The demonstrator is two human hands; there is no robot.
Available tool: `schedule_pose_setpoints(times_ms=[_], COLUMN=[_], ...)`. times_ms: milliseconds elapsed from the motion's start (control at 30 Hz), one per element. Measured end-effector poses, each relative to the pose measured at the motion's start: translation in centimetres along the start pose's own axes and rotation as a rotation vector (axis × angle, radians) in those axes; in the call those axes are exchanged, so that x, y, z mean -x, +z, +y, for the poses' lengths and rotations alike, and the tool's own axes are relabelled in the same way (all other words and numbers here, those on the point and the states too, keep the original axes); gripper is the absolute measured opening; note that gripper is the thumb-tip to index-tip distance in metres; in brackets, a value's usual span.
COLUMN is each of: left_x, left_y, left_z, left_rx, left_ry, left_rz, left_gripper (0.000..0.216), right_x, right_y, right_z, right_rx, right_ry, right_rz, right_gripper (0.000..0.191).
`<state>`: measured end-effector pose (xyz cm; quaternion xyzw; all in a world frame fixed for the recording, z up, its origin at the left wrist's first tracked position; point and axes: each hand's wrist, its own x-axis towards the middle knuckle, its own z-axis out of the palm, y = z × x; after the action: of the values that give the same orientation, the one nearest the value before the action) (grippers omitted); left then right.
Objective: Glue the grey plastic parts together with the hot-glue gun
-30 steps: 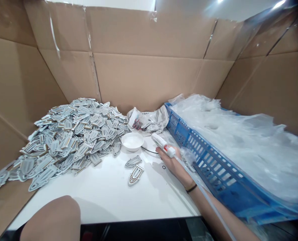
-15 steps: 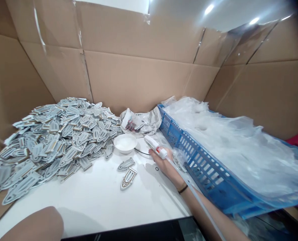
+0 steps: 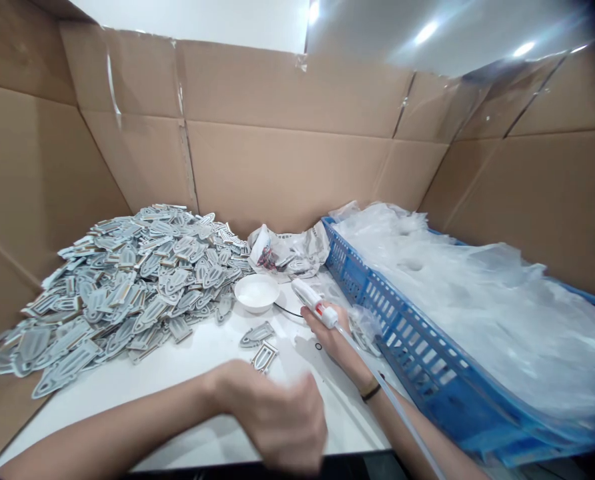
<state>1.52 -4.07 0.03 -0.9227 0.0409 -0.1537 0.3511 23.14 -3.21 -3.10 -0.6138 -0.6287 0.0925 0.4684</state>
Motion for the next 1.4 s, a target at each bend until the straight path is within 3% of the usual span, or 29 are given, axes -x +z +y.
schedule_pose_setpoints(times_ms=[100,167,233,333,467,633,867,1200,1400], left_x=[0.3,0.8,1.1,1.0,0.3,0.3,1.6,1.3,0.6], left_y=[1.4,1.6,1.3,0.2,-0.6,-0.4,1.4,1.2,2.5], left_z=[-1.9,-2.5,-2.6,-1.9,-1.1,-1.3,-1.4,-1.9,-5.9], left_rx=[0.062,0.166,0.329,0.532,0.617,0.654,0.853,0.595,0.404], left_ry=[-0.199,-0.431,-0.568,-0.620,-0.656,-0.709,-0.975,-0.873,-0.925], left_rz=[0.018,-0.092,-0.267,-0.496,-0.614,-0.609,-0.389,-0.517,-0.441], left_gripper=[0.016,0.024,0.031,0.037,0.029,0.018,0.019,0.016,0.027], right_x=[0.1,0.2,0.1,0.0,-0.1,-0.1,-0.1,0.0,0.3], right_y=[-0.2,-0.3,-0.3,-0.1,0.1,0.1,-0.2,-0.1,-0.7], right_z=[-0.4,-0.6,-0.6,-0.2,0.5,0.4,-0.1,-0.1,-1.1], right_rx=[-0.010,-0.004,0.011,0.026,0.033,0.039,0.063,0.054,0.033], right_ry=[0.007,0.022,0.033,0.028,0.017,0.022,0.026,0.019,0.009], right_rz=[-0.007,-0.012,-0.011,0.002,0.010,-0.011,-0.013,-0.001,-0.011], right_gripper=[0.036,0.035,0.035,0.036,0.036,0.035,0.038,0.038,0.037])
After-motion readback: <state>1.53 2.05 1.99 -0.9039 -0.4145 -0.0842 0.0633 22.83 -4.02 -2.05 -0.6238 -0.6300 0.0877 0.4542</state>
